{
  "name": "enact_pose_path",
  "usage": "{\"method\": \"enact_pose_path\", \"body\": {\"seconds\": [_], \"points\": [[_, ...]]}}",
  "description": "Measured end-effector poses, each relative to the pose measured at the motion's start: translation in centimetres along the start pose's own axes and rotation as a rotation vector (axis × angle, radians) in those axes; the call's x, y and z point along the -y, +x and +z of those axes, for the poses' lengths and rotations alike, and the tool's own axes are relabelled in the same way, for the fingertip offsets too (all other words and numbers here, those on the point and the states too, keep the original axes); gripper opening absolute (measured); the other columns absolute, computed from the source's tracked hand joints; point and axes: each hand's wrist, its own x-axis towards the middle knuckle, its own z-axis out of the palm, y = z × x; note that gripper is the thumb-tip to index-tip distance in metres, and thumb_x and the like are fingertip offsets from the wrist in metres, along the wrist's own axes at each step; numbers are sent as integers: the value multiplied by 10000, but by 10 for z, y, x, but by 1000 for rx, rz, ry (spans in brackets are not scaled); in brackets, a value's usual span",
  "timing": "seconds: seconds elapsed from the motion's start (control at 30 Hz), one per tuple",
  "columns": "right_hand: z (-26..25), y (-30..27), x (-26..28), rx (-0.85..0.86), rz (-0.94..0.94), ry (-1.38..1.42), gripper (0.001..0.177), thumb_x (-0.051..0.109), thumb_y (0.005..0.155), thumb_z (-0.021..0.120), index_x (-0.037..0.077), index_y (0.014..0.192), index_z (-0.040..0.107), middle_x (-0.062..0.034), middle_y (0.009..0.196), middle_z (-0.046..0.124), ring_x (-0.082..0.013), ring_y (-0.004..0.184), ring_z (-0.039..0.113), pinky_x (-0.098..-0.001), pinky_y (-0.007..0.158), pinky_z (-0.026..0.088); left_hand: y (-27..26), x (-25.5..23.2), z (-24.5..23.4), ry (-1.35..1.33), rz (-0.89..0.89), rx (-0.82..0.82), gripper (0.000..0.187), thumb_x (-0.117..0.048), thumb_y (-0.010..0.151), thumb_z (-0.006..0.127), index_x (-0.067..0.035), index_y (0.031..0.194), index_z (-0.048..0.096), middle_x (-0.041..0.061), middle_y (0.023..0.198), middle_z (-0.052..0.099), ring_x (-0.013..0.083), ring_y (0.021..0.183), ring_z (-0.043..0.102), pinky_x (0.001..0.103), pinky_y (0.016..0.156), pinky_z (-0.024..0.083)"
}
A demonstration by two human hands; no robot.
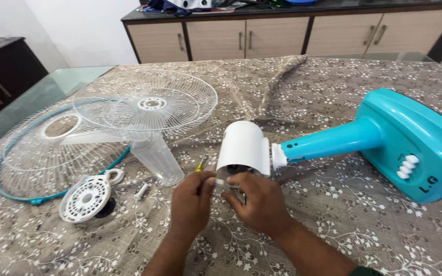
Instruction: The person disassembles a teal and white electric fan on a table. They remove the front cover, then use a yellow screwdriver to detach the motor housing from the neck and remove several screws and small parts from the motor assembly.
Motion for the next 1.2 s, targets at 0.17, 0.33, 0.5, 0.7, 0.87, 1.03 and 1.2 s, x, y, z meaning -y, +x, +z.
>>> {"method": "enact_pose_path", "body": {"seconds": [0.17,0.33,0.5,0.7,0.87,1.03,1.2], "points": [[18,-8,0,-28,-528,-228,170,286,886,759,125,909,710,-50,969,724,-247,1075,639,-441,974,398,10,50,-43,130,40,-341,224,-280,971,636,-116,1092,730,80,950,781,198,781,754,384,700,604],[18,-9,6,54,-494,-213,127,264,867,745,139,862,722,-15,884,711,-229,938,636,-463,927,385,9,86,-79,491,-83,-522,208,-270,943,719,-117,1080,754,114,940,774,290,799,725,445,741,549],[17,-8,6,66,-477,-186,146,268,880,743,127,860,714,-21,889,702,-231,908,635,-458,911,387,10,102,-78,681,-219,-496,198,-315,942,730,-190,1087,782,115,943,783,319,856,730,447,839,541],[18,-9,3,36,-508,-160,139,250,876,744,118,854,703,-23,857,684,-230,882,635,-462,913,396,12,102,-76,708,-289,-427,277,-358,880,756,-183,1092,784,92,926,792,311,891,730,478,856,515],[20,-8,0,59,-495,-174,154,254,876,753,118,831,696,-30,834,684,-238,864,632,-463,897,392,11,106,-76,684,-273,-448,345,-402,885,768,-163,1134,766,117,1066,755,301,971,715,456,895,520],[19,-8,1,100,-472,-172,147,249,892,749,115,847,705,-32,836,702,-223,858,633,-461,915,391,12,103,-75,621,48,-591,363,-322,865,794,-104,1150,740,177,1321,655,350,1291,550,484,1038,444],[3,-8,9,-87,-618,-163,153,271,897,756,129,867,707,-34,862,717,-222,902,653,-427,888,444,11,80,-73,453,195,-583,338,-263,884,774,-74,1158,711,166,1326,628,349,1298,540,476,1062,450]]}}
